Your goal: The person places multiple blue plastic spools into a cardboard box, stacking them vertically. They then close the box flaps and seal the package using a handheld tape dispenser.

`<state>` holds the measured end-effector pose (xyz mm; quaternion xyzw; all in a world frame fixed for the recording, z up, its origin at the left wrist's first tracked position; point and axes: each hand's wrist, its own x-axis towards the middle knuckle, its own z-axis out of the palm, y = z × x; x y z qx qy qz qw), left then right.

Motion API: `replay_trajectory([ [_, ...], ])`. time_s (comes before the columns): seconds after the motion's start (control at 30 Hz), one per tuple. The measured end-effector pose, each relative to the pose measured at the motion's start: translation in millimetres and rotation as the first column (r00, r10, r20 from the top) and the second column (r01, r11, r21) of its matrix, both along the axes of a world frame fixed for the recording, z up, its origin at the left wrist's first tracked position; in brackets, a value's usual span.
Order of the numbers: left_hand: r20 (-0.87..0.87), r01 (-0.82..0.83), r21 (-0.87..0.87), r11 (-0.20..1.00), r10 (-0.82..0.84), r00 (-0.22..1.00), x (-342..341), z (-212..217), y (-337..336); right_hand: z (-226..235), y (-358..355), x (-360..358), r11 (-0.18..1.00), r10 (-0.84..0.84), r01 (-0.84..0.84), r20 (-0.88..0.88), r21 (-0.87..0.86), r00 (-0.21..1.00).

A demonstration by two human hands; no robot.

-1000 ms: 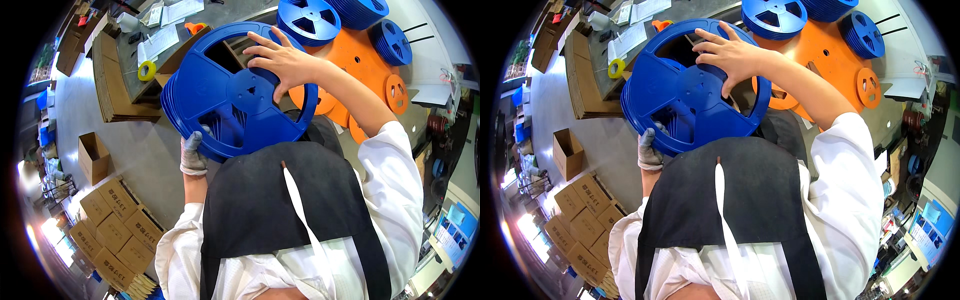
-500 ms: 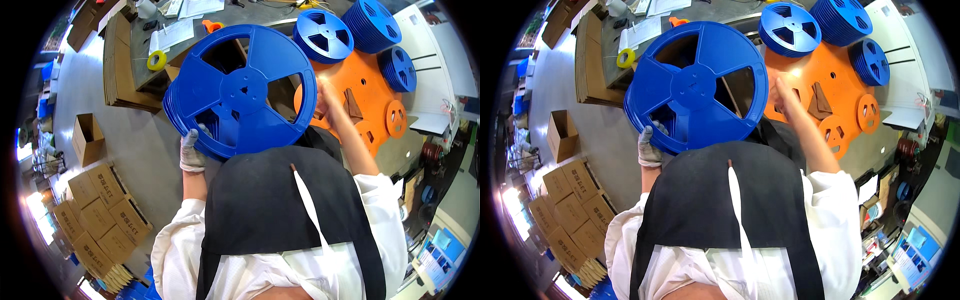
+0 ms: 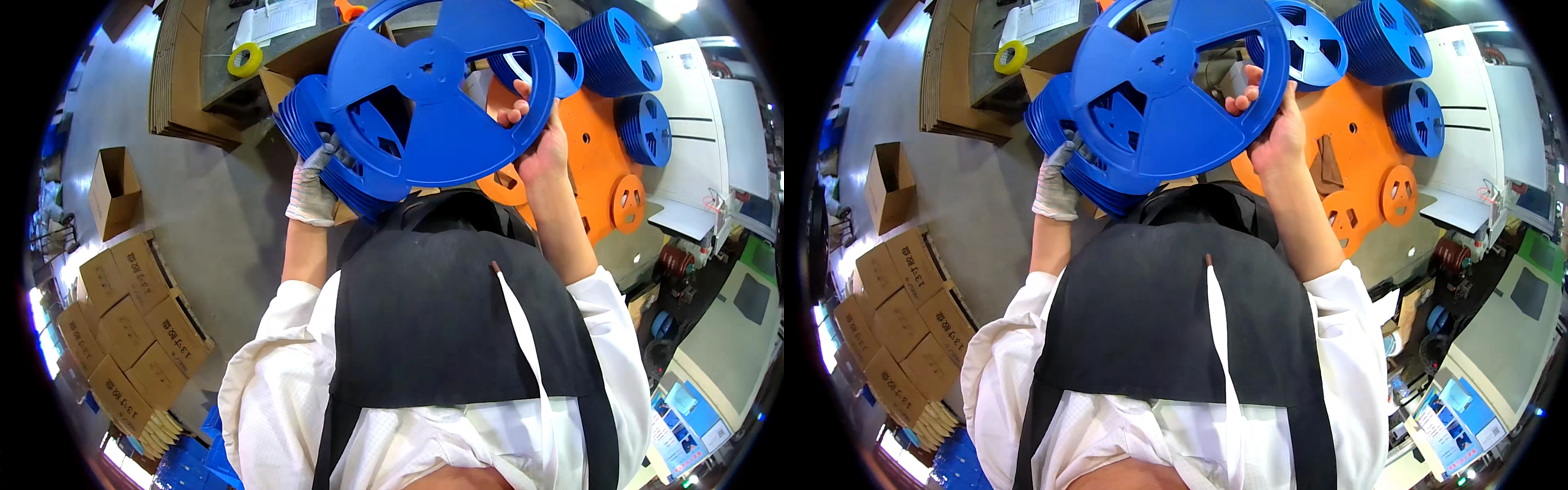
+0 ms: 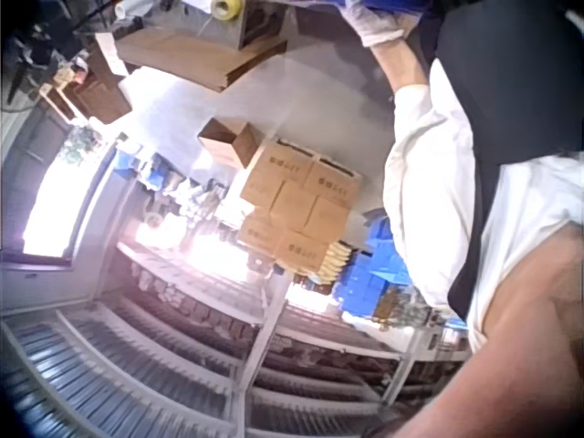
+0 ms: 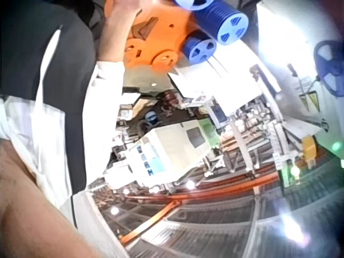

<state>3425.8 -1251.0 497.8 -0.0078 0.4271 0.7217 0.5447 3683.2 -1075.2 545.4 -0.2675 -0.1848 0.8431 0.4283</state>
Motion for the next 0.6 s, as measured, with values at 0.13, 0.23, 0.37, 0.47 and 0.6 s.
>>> replay_trajectory([
  [0.13,-0.002,0.006,-0.025,1.000,-0.006,1.000,-0.3,-6.7,-3.3,22.6,-13.6,-38.4,0.978,0.042,-0.094,0.270,0.184,0.962],
  [0.23,-0.044,0.107,0.065,0.992,-0.104,0.994,6.1,-18.1,6.8,-4.0,-47.1,-86.8,0.713,-0.044,-0.375,0.572,0.592,0.819],
  [0.37,0.048,0.097,0.114,0.989,-0.103,0.994,12.4,15.1,16.7,-50.8,-103.8,-124.3,0.265,-0.249,-0.802,0.841,0.536,0.480],
  [0.47,-0.011,0.041,-0.037,0.998,-0.042,0.999,-2.2,13.8,13.6,-43.1,-97.1,-130.3,0.156,-0.134,-0.860,0.873,0.485,0.468],
  [0.6,0.154,-0.025,-0.035,0.999,0.030,0.988,-31.6,-16.2,-8.4,-72.9,-78.5,-112.1,0.488,0.021,-0.646,0.732,0.587,0.681],
])
